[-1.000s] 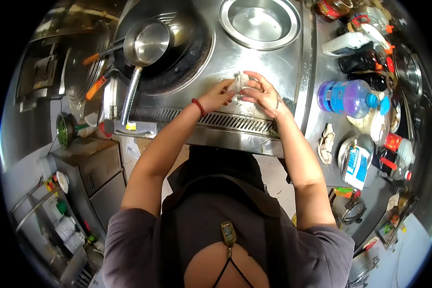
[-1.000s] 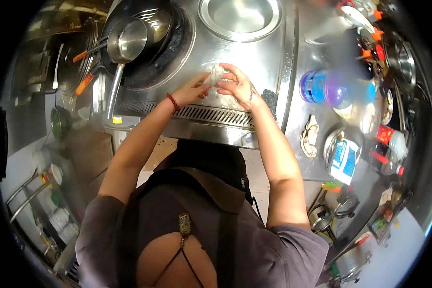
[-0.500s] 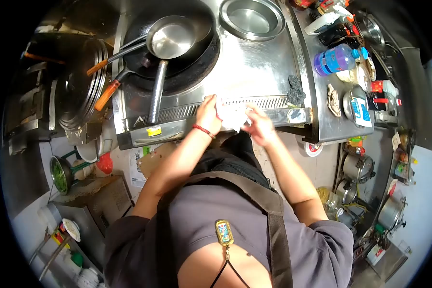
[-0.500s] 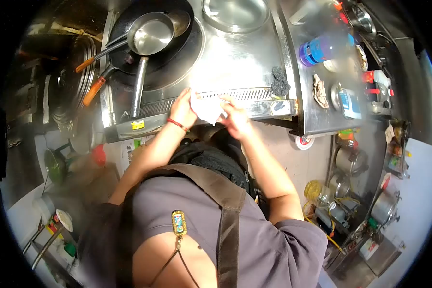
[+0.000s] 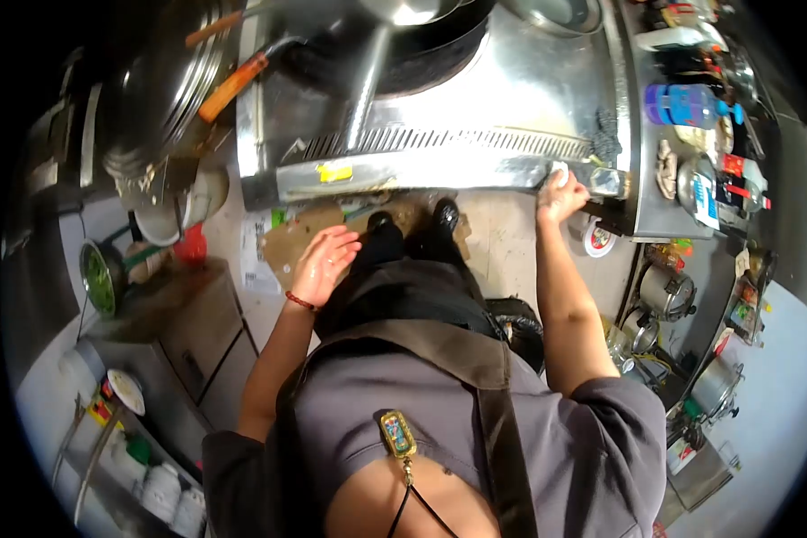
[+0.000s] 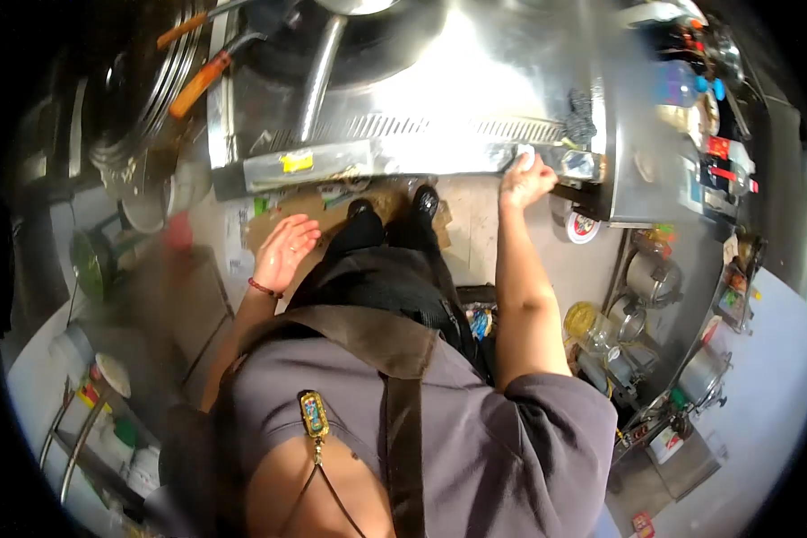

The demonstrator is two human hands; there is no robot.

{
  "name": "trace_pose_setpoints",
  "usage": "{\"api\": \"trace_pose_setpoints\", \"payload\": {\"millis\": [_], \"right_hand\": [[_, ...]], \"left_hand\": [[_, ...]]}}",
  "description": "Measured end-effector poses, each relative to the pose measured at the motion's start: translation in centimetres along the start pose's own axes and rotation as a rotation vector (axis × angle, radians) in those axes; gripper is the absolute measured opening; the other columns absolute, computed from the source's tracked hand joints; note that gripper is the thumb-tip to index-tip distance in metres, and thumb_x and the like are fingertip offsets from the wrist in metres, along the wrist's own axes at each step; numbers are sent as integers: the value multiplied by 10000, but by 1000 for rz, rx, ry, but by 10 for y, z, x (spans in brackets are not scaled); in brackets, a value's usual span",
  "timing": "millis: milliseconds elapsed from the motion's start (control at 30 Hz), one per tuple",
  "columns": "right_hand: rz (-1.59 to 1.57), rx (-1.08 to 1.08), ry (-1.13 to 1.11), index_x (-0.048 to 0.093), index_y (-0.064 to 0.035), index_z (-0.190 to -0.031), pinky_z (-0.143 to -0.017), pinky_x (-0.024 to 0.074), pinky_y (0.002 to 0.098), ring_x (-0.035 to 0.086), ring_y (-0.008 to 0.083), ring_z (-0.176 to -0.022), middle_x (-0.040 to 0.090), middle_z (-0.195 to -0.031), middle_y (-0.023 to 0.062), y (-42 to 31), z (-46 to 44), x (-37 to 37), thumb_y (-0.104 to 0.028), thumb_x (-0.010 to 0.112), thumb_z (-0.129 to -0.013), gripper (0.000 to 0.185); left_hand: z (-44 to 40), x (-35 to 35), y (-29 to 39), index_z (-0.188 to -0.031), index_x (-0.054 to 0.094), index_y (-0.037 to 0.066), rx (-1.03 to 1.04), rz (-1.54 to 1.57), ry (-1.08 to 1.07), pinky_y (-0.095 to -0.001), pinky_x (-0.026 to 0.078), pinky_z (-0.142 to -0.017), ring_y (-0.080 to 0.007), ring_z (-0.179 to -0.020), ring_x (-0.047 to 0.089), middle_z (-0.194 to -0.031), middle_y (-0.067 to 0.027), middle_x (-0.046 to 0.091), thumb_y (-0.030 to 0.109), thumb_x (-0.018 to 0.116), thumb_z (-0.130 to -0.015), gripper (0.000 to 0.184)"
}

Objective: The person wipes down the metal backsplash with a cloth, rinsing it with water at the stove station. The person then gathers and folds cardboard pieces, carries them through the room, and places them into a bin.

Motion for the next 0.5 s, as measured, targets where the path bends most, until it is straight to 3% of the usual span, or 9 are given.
{"api": "trace_pose_setpoints", "payload": {"millis": [100,167,267,300,333,367,400,433,500], "right_hand": [[-85,22,-288,411,35,-1144,-917,330,437,360,365,-1048,398,-1100,260,-75,62,26,-65,593,-772,427],[-291,-103,-525,419,22,-1125,-881,374,424,409,365,-1004,423,-1096,241,-146,110,30,-23,579,-745,415],[-424,-417,-431,549,28,-1035,-734,495,373,561,270,-824,577,-890,185,-239,165,51,-18,579,-788,253],[-514,-408,-662,575,16,-1014,-738,493,354,571,300,-893,602,-928,192,-274,165,47,-31,583,-789,230],[-427,-561,-738,603,-7,-995,-749,490,345,588,300,-913,608,-985,228,-309,167,43,-32,589,-781,216],[-350,-437,-1210,633,-54,-974,-767,487,367,608,290,-885,618,-982,232,-322,200,93,-54,584,-787,193],[-937,-318,-1284,653,-83,-940,-772,488,381,623,271,-857,634,-945,207,-354,230,104,-113,547,-824,160],[-513,-895,-1037,659,-101,-942,-792,484,397,621,286,-887,636,-952,193,-393,244,65,-167,495,-854,198],[-408,-939,-1032,653,-83,-901,-817,479,386,620,305,-885,638,-927,184,-429,277,82,-147,557,-780,167]], "left_hand": [[26,-54,-10,-1204,463,9,-15,34,146,-329,441,-908,-237,-1041,558,-1159,-159,562,235,423,-963,333],[43,-73,-21,-1190,474,8,-33,84,194,-324,444,-890,-231,-1017,564,-1144,-158,566,240,443,-958,329],[49,-88,-37,-1176,483,8,-52,128,259,-320,451,-868,-227,-1000,568,-1135,-162,568,242,452,-954,324],[49,-88,-37,-1164,495,7,-24,164,246,-315,458,-848,-225,-981,575,-1115,-160,579,236,462,-950,315],[53,-84,-31,-1155,506,4,15,146,251,-313,462,-839,-225,-971,583,-1089,-155,593,229,474,-944,310],[55,-85,-29,-1129,516,16,36,147,264,-315,470,-828,-228,-948,593,-1062,-149,602,210,498,-931,278],[57,-85,-26,-1104,526,28,57,147,275,-316,477,-817,-230,-926,604,-1034,-143,612,190,522,-917,247],[61,-87,-23,-1100,526,22,77,126,307,-314,478,-811,-226,-911,607,-1017,-133,618,177,524,-913,243],[68,-98,-28,-1099,525,20,94,109,348,-312,480,-806,-225,-900,609,-1012,-131,620,169,525,-911,240]]}}
Point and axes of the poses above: each hand's wrist, its own z-axis away from the middle knuckle, its own x-axis out of the palm, y = z × x, the point moved 10 cm from there along -z, towards the middle knuckle
